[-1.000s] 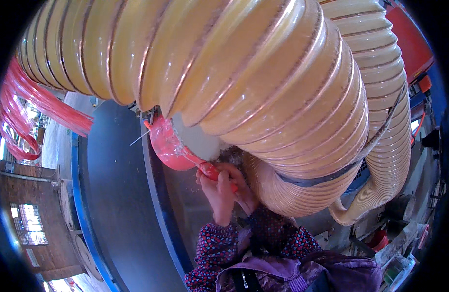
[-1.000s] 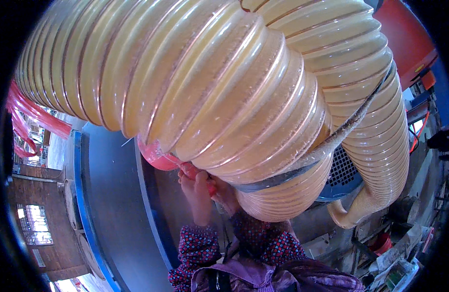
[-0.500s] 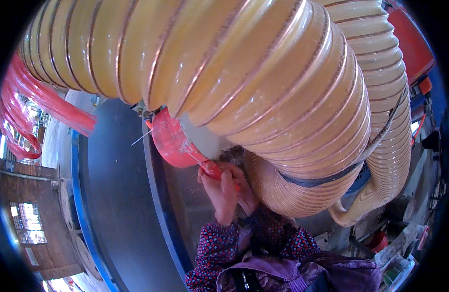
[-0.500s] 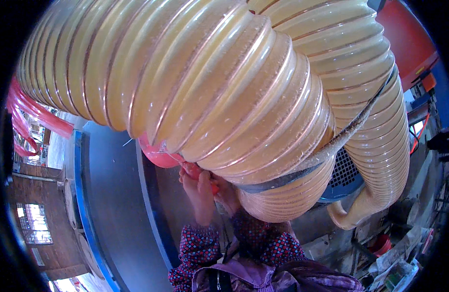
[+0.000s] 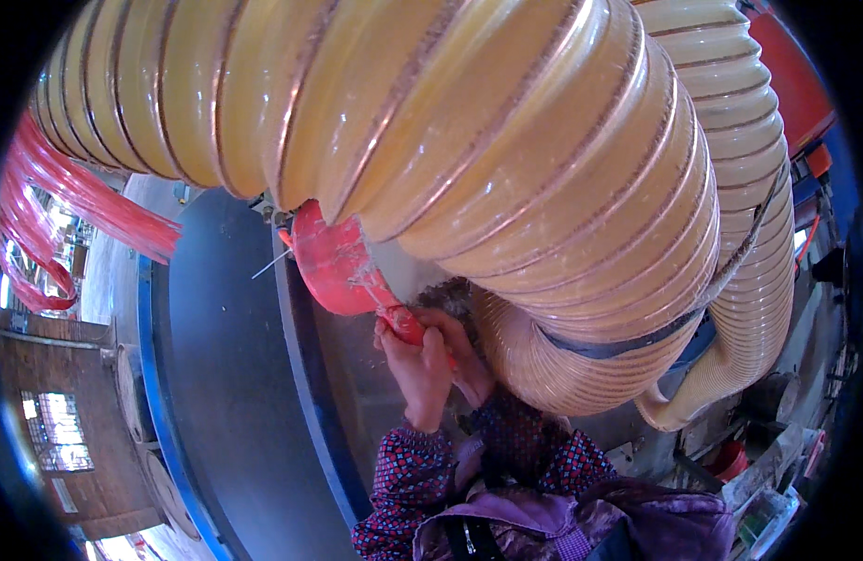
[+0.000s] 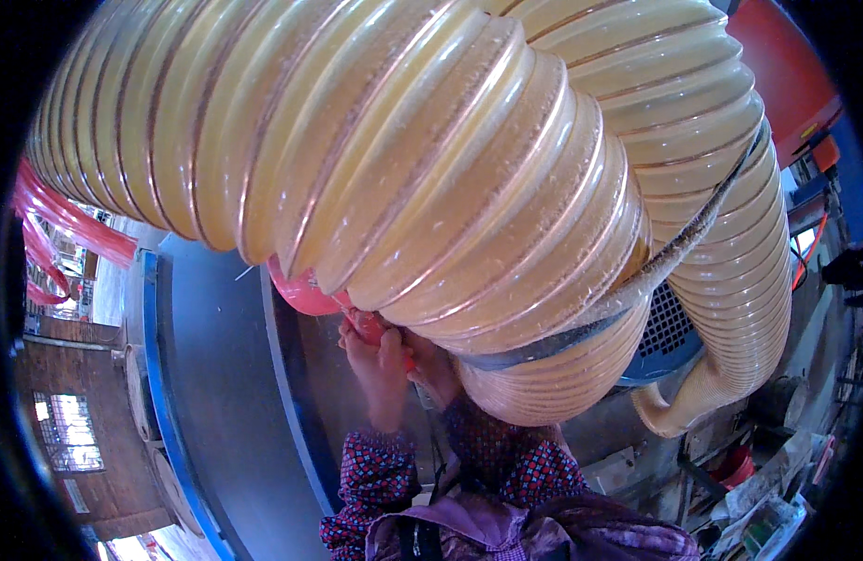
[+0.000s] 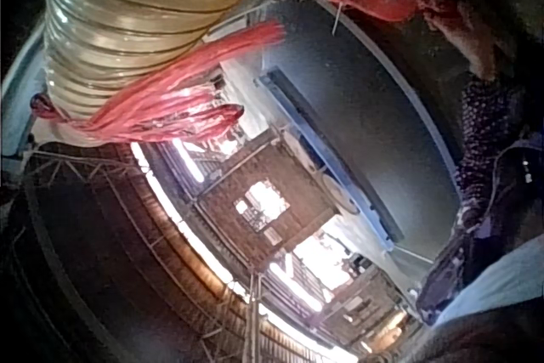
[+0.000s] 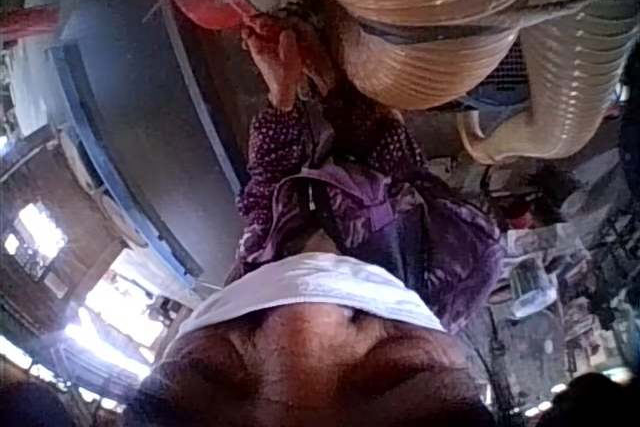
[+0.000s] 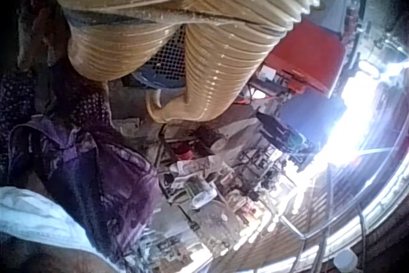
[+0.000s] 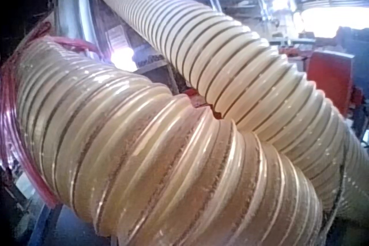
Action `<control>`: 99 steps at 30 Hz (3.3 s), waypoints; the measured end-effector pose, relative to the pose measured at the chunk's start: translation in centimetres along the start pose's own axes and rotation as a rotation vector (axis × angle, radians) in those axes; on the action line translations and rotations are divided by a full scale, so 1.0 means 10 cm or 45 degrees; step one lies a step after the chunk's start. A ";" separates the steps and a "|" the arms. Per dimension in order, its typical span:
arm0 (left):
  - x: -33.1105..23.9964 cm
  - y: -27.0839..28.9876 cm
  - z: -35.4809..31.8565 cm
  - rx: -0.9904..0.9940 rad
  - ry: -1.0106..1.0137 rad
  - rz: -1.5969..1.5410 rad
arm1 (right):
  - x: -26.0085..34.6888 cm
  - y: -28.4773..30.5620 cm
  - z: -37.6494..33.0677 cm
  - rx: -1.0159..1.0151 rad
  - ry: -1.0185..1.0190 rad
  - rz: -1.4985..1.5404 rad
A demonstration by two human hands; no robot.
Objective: The person scrapes debris from a machine hopper using a metal scraper and a flexible hose, then pours a white liquid from a red-handled cup into the hopper. They repeat the scraping and pouring actions while working around a large flexible duct.
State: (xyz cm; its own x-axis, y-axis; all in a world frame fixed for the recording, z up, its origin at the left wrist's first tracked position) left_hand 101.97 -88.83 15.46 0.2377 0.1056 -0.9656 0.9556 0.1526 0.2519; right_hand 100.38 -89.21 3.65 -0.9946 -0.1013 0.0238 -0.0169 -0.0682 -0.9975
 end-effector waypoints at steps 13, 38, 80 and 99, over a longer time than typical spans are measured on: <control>-0.01 0.06 0.00 -0.046 -0.124 0.110 | 0.03 -0.04 0.02 -0.137 -0.256 0.003; -0.32 0.06 -0.06 -0.056 -0.282 0.311 | 0.21 -0.72 0.11 0.123 -0.118 -0.226; -0.24 0.14 -0.04 -0.082 -0.189 0.453 | 0.08 -0.70 0.17 0.126 -0.186 -0.067; -0.31 0.09 -0.09 -0.057 -0.246 0.461 | -0.01 -0.27 0.16 -0.027 -0.199 -0.092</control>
State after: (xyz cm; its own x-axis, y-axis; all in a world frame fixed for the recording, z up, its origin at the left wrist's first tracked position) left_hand 101.90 -88.19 18.75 0.5898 -0.0258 -0.8072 0.7966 0.1826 0.5762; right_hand 100.65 -90.57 6.41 -0.9627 -0.2497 0.1041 -0.0919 -0.0599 -0.9940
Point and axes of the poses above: each hand's wrist, its own z-axis towards the middle knuckle, its own y-axis out of the back of the hand, x = y × z, the point moved 9 cm from there along z, towards the middle knuckle, and after that the axes turned 5 degrees about y, right-handed, at the moved point
